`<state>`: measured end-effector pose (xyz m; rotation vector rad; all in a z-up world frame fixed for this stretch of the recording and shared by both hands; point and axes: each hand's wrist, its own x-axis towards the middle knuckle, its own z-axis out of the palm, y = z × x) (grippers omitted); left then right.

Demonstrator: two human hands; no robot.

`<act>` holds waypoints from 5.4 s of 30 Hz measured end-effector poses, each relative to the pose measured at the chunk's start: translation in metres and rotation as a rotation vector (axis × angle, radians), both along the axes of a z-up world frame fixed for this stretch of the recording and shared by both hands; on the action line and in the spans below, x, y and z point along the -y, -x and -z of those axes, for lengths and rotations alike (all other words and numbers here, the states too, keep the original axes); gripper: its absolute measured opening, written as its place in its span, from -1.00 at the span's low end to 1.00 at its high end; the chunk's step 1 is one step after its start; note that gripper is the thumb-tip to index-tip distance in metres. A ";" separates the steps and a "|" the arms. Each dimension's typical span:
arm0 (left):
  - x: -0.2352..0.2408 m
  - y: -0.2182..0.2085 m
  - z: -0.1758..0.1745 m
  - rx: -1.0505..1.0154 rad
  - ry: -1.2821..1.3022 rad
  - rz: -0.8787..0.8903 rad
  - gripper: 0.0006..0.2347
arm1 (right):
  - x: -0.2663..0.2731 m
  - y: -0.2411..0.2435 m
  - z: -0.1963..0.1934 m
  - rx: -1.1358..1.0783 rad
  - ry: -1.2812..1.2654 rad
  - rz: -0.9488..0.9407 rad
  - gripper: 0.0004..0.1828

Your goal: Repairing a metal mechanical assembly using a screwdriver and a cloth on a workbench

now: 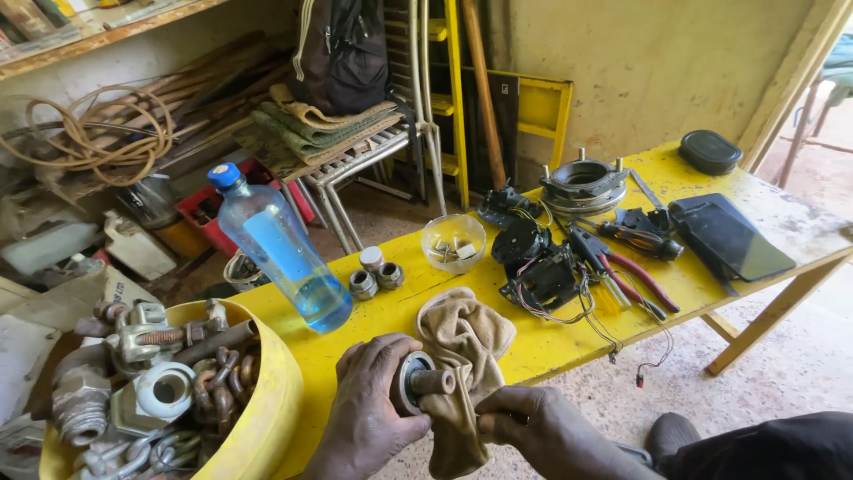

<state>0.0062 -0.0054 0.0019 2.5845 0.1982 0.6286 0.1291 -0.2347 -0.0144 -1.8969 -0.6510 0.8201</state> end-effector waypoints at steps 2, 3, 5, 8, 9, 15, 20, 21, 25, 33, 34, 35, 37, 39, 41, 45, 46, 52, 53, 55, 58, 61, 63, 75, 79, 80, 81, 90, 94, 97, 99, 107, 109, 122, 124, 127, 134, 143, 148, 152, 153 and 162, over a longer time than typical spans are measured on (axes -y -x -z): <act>0.000 0.001 -0.001 -0.025 0.029 -0.019 -0.33 | 0.001 -0.002 0.007 -0.008 0.021 0.032 -0.89; -0.001 0.002 -0.002 -0.049 0.030 -0.018 -0.31 | 0.002 -0.007 0.006 0.213 0.014 0.015 -0.87; -0.002 0.004 -0.004 -0.076 0.032 -0.022 -0.29 | 0.001 -0.009 0.005 0.430 0.003 -0.003 -0.84; -0.005 -0.002 -0.004 -0.057 0.003 0.036 -0.28 | -0.003 -0.003 0.002 0.365 0.008 -0.005 -0.85; -0.007 -0.001 -0.002 -0.041 -0.009 0.045 -0.28 | -0.005 0.001 0.001 0.210 -0.041 0.016 -0.87; -0.011 -0.002 0.005 -0.039 -0.044 0.082 -0.23 | -0.016 0.013 0.025 -0.081 -0.131 0.023 -0.84; -0.005 -0.007 -0.002 -0.068 -0.049 0.046 -0.21 | -0.031 0.032 0.057 -0.408 -0.430 0.116 -0.83; -0.004 -0.007 -0.003 -0.094 -0.044 0.036 -0.21 | -0.034 0.039 0.052 -0.382 -0.378 0.233 -0.87; 0.002 -0.010 0.008 -0.011 -0.123 0.036 -0.34 | -0.051 0.064 0.050 -0.529 -0.364 0.553 -0.85; -0.010 -0.012 0.029 0.052 -0.109 -0.071 -0.23 | -0.076 0.093 0.125 -0.585 -0.686 0.790 -0.81; -0.009 -0.007 0.028 0.066 -0.078 -0.088 -0.22 | -0.074 0.098 0.126 -0.557 -0.674 0.824 -0.81; -0.009 -0.005 0.027 0.061 -0.078 -0.085 -0.22 | -0.068 0.098 0.124 -0.561 -0.673 0.829 -0.81; -0.010 -0.004 0.022 -0.019 -0.046 -0.094 -0.20 | -0.057 0.091 0.117 -0.474 -0.666 0.911 -0.81; -0.010 -0.007 0.022 0.026 -0.064 -0.071 -0.21 | -0.048 0.089 0.109 -0.431 -0.664 0.942 -0.81; -0.011 -0.004 0.021 0.061 -0.081 -0.053 -0.22 | -0.037 0.080 0.090 -0.395 -0.656 0.971 -0.81; -0.007 -0.003 0.018 0.071 -0.059 -0.034 -0.27 | -0.022 0.051 0.041 -0.181 0.119 0.511 -0.69; -0.007 -0.003 0.017 0.099 -0.058 -0.034 -0.28 | -0.024 0.047 0.030 -0.190 0.163 0.449 -0.69; -0.007 -0.006 0.017 0.100 -0.077 -0.037 -0.30 | -0.037 0.039 0.034 -0.298 -0.078 0.502 -0.81; -0.006 -0.005 0.016 0.098 -0.076 -0.037 -0.30 | -0.036 0.036 0.032 -0.300 -0.077 0.502 -0.81; -0.006 -0.005 0.011 0.070 -0.050 -0.027 -0.30 | -0.037 0.028 0.028 -0.346 -0.200 0.424 -0.89; -0.009 -0.008 0.017 0.122 -0.038 -0.008 -0.36 | -0.034 0.008 0.023 -0.314 -0.168 0.348 -0.82; -0.012 -0.008 0.011 0.087 -0.030 0.032 -0.32 | -0.034 0.008 0.012 -0.560 -0.391 0.318 -0.82; -0.013 -0.009 0.010 0.087 -0.032 0.036 -0.32 | -0.031 -0.008 -0.007 -0.159 -0.174 0.218 -0.81; -0.023 -0.007 0.010 0.029 -0.030 0.101 -0.31 | -0.049 -0.072 -0.044 0.888 -0.316 -0.412 -0.86; -0.016 -0.005 0.006 0.004 0.013 0.068 -0.26 | -0.032 -0.039 -0.057 0.974 -0.128 -0.213 -0.79; -0.018 -0.008 0.002 0.011 0.007 0.065 -0.26 | -0.032 -0.036 -0.054 0.982 -0.134 -0.214 -0.79; -0.015 -0.008 0.001 0.009 0.000 0.057 -0.27 | -0.029 -0.029 -0.049 0.993 0.046 -0.187 -0.82; -0.009 -0.006 0.003 -0.022 0.059 -0.020 -0.30 | -0.019 -0.002 -0.070 0.903 0.377 -0.309 -0.82; -0.005 -0.007 0.009 -0.039 -0.029 -0.025 -0.30 | -0.010 -0.009 -0.062 0.885 0.346 -0.418 -0.79; -0.009 -0.005 0.015 -0.076 -0.020 -0.052 -0.26 | -0.009 -0.004 -0.049 0.806 0.005 -0.253 -0.80; -0.007 -0.006 0.009 -0.059 0.012 -0.061 -0.29 | -0.019 0.007 -0.023 0.580 0.002 -0.110 -0.87; -0.010 -0.014 0.022 0.112 -0.140 -0.055 -0.32 | -0.069 0.060 0.054 -0.240 -0.174 0.407 -0.89; -0.001 -0.014 0.025 0.018 -0.172 -0.146 -0.30 | -0.066 0.067 0.037 -0.123 0.086 0.505 -0.81; 0.008 -0.010 0.022 0.143 -0.138 -0.193 -0.40 | -0.044 0.061 0.004 0.135 -0.094 0.268 -0.93; 0.007 -0.013 0.028 0.097 -0.202 -0.229 -0.42 | -0.060 0.075 -0.020 -0.117 -0.012 0.534 -0.86; 0.008 -0.013 0.032 0.096 -0.340 -0.180 -0.34 | -0.071 0.066 0.001 -0.197 0.081 0.478 -0.75; 0.011 -0.021 0.045 0.233 -0.344 -0.340 -0.44 | -0.064 0.112 -0.009 0.838 -0.432 0.765 -0.69; 0.011 -0.011 0.035 0.317 -0.224 -0.341 -0.27 | -0.067 0.101 0.098 -0.484 -1.267 0.985 -0.79; 0.019 -0.010 0.026 0.303 -0.249 -0.340 -0.30 | -0.037 0.079 0.113 -0.728 -1.134 0.686 -0.83; 0.019 -0.013 0.030 0.297 -0.253 -0.374 -0.30 | -0.026 0.066 0.109 -0.780 -1.124 0.602 -0.82; 0.018 -0.014 0.029 0.312 -0.249 -0.392 -0.29 | -0.024 0.068 0.081 -0.923 -1.067 0.697 -0.78; 0.038 -0.017 -0.018 0.558 0.632 -0.559 -0.47 | -0.010 0.066 0.027 -1.141 -0.950 0.753 -0.65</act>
